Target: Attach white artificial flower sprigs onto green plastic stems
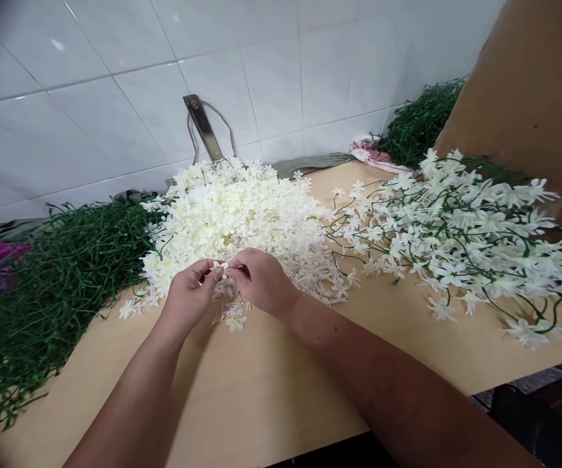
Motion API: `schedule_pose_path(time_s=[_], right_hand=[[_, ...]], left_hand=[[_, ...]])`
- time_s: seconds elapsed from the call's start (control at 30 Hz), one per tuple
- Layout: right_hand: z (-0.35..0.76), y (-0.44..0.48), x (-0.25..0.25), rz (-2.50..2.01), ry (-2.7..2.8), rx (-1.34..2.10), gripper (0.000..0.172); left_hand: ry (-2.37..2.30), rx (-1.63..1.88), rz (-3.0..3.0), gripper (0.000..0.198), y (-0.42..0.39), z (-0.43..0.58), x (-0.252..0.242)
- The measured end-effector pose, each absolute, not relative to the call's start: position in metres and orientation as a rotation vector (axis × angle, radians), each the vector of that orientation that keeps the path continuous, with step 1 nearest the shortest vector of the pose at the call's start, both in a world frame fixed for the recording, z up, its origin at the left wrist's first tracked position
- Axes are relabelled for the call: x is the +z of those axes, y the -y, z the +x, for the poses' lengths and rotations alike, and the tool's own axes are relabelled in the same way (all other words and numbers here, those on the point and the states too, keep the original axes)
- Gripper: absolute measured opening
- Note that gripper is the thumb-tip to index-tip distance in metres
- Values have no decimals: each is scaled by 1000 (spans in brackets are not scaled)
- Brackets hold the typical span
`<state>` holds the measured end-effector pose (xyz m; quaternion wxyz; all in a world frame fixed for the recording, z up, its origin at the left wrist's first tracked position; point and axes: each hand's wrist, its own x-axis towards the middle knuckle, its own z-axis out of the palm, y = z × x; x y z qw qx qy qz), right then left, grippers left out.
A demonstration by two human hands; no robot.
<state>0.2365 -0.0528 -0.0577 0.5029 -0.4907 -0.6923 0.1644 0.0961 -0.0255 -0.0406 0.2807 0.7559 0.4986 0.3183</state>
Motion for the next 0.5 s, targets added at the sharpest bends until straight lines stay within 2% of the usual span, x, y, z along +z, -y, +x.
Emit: schedule_pose_path(time_s=[0.5], right_hand=[[235,54,-53,-1228,1589,571,17]], left_hand=[[-1197,903,1569,23,19,93,-36]])
